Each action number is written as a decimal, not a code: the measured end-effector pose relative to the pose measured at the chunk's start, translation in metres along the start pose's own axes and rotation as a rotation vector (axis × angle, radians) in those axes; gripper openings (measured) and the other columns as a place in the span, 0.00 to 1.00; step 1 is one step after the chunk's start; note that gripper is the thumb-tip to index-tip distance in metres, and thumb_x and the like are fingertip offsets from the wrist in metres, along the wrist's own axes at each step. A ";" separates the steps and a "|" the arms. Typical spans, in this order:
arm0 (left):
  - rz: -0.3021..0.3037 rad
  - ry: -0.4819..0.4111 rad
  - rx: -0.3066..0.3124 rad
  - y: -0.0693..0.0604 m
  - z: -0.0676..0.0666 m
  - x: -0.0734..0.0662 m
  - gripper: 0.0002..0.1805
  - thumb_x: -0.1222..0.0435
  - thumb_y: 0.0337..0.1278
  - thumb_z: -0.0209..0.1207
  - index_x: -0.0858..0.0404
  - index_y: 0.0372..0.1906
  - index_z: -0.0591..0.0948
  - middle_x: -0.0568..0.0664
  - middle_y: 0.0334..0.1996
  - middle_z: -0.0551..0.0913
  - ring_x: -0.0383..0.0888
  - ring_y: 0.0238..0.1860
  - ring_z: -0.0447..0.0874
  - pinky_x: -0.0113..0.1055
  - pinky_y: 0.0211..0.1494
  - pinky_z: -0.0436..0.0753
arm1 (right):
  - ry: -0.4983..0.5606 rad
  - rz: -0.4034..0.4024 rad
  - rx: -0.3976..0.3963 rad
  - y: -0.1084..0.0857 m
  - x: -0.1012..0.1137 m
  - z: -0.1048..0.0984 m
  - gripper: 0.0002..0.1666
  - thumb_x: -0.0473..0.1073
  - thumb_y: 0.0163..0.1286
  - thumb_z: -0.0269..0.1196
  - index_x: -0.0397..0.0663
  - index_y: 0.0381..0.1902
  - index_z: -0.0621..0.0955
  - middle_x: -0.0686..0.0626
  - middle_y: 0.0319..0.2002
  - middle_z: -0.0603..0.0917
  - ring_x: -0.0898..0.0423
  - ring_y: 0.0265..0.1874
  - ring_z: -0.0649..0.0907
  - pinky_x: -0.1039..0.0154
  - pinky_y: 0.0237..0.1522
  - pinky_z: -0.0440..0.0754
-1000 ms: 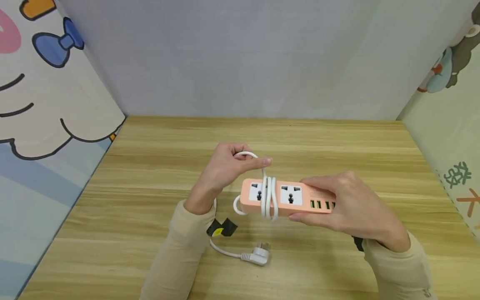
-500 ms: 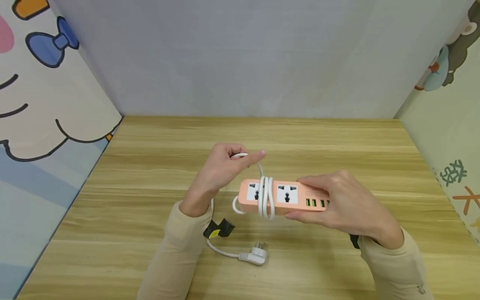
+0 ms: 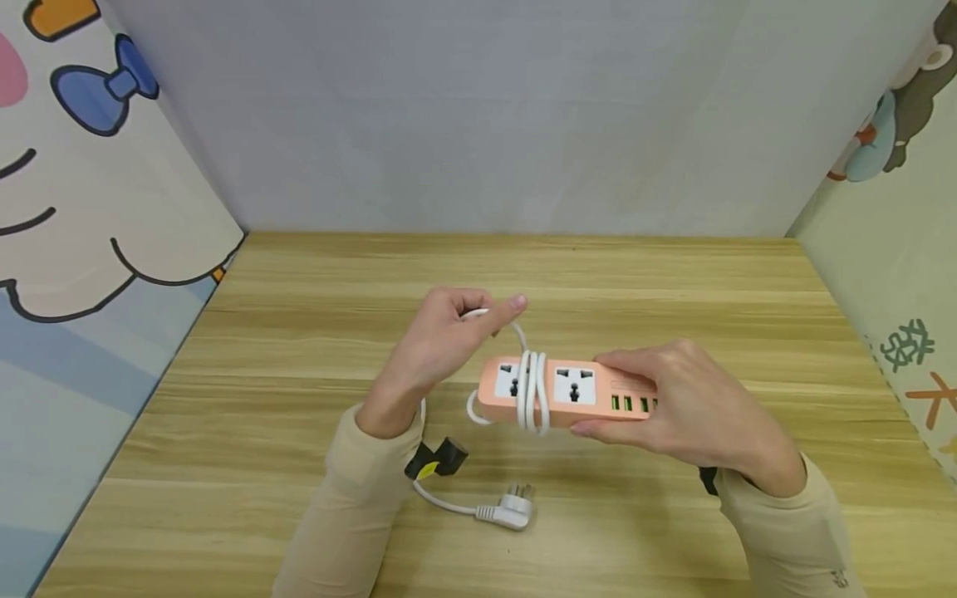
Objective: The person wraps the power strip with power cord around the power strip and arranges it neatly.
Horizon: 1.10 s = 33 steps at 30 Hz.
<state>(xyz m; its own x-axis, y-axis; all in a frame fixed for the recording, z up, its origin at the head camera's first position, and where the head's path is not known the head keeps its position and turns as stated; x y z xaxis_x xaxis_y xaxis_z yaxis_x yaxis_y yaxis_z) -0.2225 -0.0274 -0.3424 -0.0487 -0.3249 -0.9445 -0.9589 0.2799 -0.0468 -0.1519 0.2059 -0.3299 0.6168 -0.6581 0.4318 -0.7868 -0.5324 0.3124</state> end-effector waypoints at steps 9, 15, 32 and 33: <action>0.031 -0.008 0.006 -0.006 0.001 -0.005 0.23 0.50 0.66 0.64 0.59 0.19 0.79 0.40 0.13 0.56 0.39 0.17 0.51 0.31 0.23 0.55 | 0.003 -0.011 -0.022 0.000 0.001 0.001 0.22 0.58 0.51 0.80 0.55 0.38 0.86 0.65 0.22 0.77 0.73 0.19 0.69 0.73 0.21 0.69; 0.021 0.028 0.018 -0.009 0.001 -0.008 0.22 0.49 0.68 0.61 0.59 0.24 0.85 0.41 0.14 0.57 0.39 0.17 0.51 0.32 0.24 0.56 | -0.004 0.014 -0.026 0.000 0.001 0.000 0.20 0.57 0.50 0.80 0.58 0.34 0.84 0.65 0.20 0.76 0.72 0.17 0.70 0.73 0.21 0.69; 0.033 0.016 0.035 -0.016 0.003 -0.016 0.33 0.46 0.69 0.59 0.58 0.12 0.63 0.43 0.13 0.54 0.40 0.16 0.49 0.32 0.23 0.56 | -0.022 0.027 -0.044 0.001 -0.002 -0.001 0.19 0.57 0.50 0.80 0.58 0.31 0.83 0.66 0.18 0.74 0.72 0.15 0.69 0.75 0.19 0.68; 0.035 0.018 0.034 -0.017 0.003 -0.016 0.33 0.45 0.69 0.59 0.58 0.12 0.64 0.43 0.13 0.54 0.40 0.17 0.49 0.32 0.23 0.56 | -0.022 0.028 -0.045 0.002 -0.002 -0.001 0.19 0.57 0.50 0.80 0.58 0.32 0.84 0.66 0.18 0.74 0.72 0.15 0.69 0.75 0.19 0.68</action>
<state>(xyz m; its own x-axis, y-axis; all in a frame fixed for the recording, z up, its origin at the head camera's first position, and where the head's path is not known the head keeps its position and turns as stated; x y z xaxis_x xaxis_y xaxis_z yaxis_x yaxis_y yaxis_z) -0.2050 -0.0244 -0.3270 -0.0873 -0.3304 -0.9398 -0.9464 0.3221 -0.0253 -0.1545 0.2071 -0.3294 0.5945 -0.6843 0.4221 -0.8037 -0.4892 0.3388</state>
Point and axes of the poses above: each hand's wrist, its own y-axis towards the middle knuckle, its own z-axis out of the palm, x = y × z, the point moved 3 cm from there along y, towards the middle knuckle
